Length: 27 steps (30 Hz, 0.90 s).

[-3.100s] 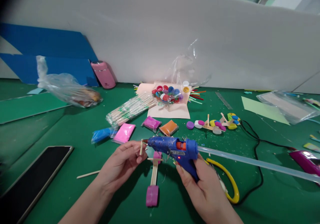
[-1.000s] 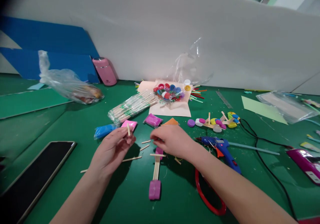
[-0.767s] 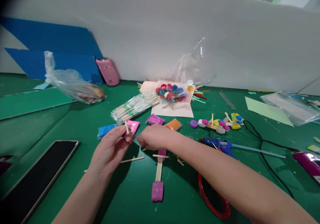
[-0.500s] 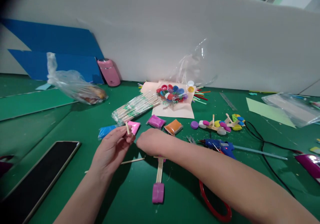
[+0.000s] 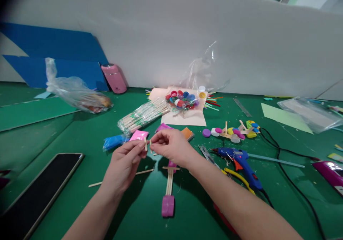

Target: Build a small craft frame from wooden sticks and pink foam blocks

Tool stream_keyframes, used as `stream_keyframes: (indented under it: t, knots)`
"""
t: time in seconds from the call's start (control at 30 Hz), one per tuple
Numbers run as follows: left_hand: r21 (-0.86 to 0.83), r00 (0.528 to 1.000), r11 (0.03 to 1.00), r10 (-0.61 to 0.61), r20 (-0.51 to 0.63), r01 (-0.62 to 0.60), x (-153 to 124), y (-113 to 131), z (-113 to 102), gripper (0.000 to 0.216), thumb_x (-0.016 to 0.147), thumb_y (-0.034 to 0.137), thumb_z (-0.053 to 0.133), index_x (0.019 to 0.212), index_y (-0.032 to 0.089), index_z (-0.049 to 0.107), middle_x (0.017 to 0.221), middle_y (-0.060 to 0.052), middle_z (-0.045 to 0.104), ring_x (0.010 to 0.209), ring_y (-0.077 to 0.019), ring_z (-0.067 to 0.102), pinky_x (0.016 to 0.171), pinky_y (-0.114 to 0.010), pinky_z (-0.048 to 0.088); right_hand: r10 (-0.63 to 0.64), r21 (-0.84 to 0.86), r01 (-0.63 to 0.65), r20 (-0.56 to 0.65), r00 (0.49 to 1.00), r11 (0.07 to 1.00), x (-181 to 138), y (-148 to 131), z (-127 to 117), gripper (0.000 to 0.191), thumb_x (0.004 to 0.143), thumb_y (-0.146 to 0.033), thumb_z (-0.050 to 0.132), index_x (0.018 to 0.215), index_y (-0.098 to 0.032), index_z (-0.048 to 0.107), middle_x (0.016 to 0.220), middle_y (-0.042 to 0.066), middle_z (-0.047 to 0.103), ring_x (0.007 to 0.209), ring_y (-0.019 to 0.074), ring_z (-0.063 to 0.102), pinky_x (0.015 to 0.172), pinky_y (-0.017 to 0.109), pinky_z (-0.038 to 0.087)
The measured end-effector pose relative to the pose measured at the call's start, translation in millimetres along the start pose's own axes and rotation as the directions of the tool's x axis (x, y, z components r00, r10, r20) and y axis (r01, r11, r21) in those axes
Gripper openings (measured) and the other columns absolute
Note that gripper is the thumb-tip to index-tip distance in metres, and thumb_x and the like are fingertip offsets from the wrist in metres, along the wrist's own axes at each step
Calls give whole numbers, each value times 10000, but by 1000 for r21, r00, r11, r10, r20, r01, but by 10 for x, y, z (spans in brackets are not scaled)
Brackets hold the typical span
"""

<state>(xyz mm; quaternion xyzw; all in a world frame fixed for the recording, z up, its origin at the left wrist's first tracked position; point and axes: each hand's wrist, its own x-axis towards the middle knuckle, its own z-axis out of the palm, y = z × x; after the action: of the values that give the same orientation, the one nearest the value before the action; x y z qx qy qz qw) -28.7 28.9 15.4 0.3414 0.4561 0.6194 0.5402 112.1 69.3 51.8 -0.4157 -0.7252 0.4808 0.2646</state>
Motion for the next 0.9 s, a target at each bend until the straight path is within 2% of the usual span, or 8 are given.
stream_keyframes:
  t: [0.1,0.17,0.43,0.9]
  knots:
    - [110,998,992,53,26,-55,-17,-15,-3,58,661,199,668,637,147,676,524,22,546,551,-99,462,551,-203,352,91,242,-77,-47,995,967,-43,-9,19,97,681,-178,607,755,-137,561,625,-29,550,569,84,545,565,226,451]
    - [173,996,981,79,39,-85,-26,-2,6,64,672,193,658,630,148,674,523,23,543,546,-104,456,543,-209,344,118,305,-95,-58,991,948,-51,-8,17,106,657,-165,625,745,-136,573,618,-34,549,568,85,541,572,231,445]
    - [282,990,949,135,46,-142,-49,56,64,88,655,190,650,576,160,671,543,22,539,517,-107,440,513,-213,333,128,289,-96,-94,987,952,-29,36,51,102,648,-185,633,721,-151,570,618,-33,556,581,99,555,583,246,457]
    - [291,990,946,136,42,-142,-54,64,66,89,651,199,650,571,166,673,548,11,555,521,-118,442,508,-219,327,132,282,-101,-93,987,954,-34,39,66,101,661,-192,632,730,-155,570,642,-22,577,600,101,569,604,257,475]
